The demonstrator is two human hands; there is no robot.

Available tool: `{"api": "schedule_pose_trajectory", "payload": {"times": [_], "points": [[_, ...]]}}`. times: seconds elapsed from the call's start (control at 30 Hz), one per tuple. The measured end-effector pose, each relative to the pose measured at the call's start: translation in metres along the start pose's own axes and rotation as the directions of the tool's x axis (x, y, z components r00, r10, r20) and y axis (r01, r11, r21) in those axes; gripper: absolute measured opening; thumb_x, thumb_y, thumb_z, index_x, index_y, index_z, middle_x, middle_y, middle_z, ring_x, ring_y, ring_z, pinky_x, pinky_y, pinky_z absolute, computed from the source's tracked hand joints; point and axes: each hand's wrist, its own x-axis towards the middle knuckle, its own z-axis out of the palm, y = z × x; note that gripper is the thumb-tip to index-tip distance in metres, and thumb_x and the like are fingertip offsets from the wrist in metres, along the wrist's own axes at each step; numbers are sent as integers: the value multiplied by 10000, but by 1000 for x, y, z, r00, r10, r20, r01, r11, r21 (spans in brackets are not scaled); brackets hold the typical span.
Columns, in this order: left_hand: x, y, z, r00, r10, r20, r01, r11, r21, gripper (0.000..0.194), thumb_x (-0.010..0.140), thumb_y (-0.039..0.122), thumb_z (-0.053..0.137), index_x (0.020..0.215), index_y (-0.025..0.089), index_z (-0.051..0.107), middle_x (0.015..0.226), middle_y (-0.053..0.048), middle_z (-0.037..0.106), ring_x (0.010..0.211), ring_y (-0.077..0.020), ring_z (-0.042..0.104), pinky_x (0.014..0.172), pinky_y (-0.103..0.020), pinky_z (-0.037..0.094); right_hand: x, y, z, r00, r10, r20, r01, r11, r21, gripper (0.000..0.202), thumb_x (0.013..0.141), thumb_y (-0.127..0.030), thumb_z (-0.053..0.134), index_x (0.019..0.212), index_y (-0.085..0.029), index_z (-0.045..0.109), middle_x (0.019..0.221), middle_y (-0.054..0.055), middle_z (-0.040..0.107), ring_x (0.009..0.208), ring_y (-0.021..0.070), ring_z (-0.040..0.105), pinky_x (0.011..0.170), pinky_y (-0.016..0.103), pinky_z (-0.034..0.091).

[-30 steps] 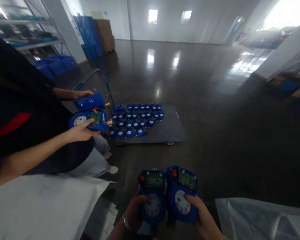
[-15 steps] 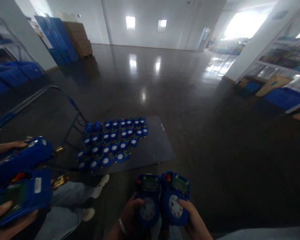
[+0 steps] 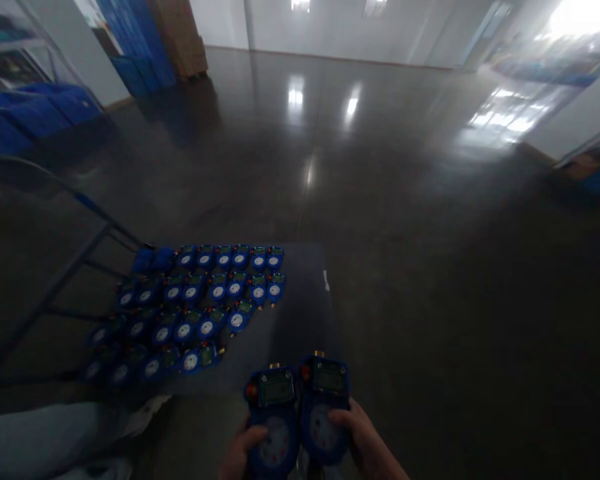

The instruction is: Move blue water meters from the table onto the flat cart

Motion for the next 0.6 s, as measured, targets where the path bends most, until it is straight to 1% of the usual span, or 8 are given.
{"api": "schedule_pose_trajectory", "payload": {"times": [0.07, 0.17, 0.23, 0.3, 0.37, 0.47, 0.53, 0.6], "points": [[17, 23, 31, 999, 40, 1, -40, 999, -37, 431, 528, 197, 678, 925, 146, 520, 701, -73, 651, 567, -221, 600, 556, -315, 465, 27, -29, 1, 1000, 4, 7, -4, 1000, -25, 452, 466, -178, 665, 906, -117, 583, 757, 62, 664, 628, 192, 596, 572, 277, 472], [49, 55, 70, 998, 68, -8, -69, 995, -72, 639, 488, 165, 653, 1089, 174, 435, 712, -46, 645, 571, -208, 589, 523, -291, 455, 70, -60, -1, 1000, 26, 14, -26, 999, -41, 465, 483, -181, 684, 930, -123, 569, 818, 73, 670, 702, 218, 616, 627, 308, 494], [77, 73, 91, 998, 68, -9, -69, 995, -73, 739, 462, 150, 635, 1157, 184, 384, 690, -30, 633, 582, -212, 586, 521, -294, 462, 101, -75, -6, 999, 35, 6, -35, 998, -47, 458, 501, -186, 687, 939, -134, 562, 823, 69, 672, 710, 227, 622, 630, 318, 497], [109, 88, 108, 997, 71, 20, -70, 997, -44, 731, 479, 152, 624, 1167, 178, 379, 702, -37, 629, 599, -216, 589, 541, -311, 477, 135, -88, -13, 999, 42, -3, -42, 997, -61, 444, 529, -194, 684, 952, -145, 557, 825, 60, 673, 711, 229, 625, 633, 326, 502], [144, 101, 123, 997, 64, 37, -64, 998, -16, 676, 506, 150, 612, 1146, 171, 396, 745, -55, 631, 630, -221, 598, 570, -328, 489, 170, -100, -20, 998, 62, -23, -64, 995, -79, 446, 541, -197, 687, 964, -154, 552, 811, 51, 673, 706, 230, 625, 641, 339, 506], [202, 118, 145, 999, 29, 24, -29, 1000, 1, 619, 534, 140, 590, 1125, 167, 411, 799, -73, 627, 656, -227, 603, 587, -345, 498, 230, -118, -34, 994, 106, -36, -109, 991, -73, 468, 511, -197, 707, 951, -157, 552, 793, 50, 672, 694, 239, 624, 641, 352, 506], [246, 128, 161, 1000, 12, -7, -12, 1000, 18, 624, 547, 132, 583, 1142, 165, 401, 787, -73, 622, 645, -224, 601, 571, -337, 496, 276, -129, -46, 991, 125, -42, -127, 991, -49, 461, 481, -192, 716, 913, -153, 559, 791, 53, 673, 687, 241, 625, 637, 351, 503], [294, 137, 178, 998, 17, -62, -14, 999, 47, 633, 550, 121, 583, 1155, 154, 399, 769, -76, 621, 631, -216, 597, 548, -315, 488, 328, -141, -59, 988, 145, -46, -147, 988, -42, 438, 465, -185, 717, 874, -147, 564, 774, 49, 674, 671, 236, 624, 626, 340, 500]]}}
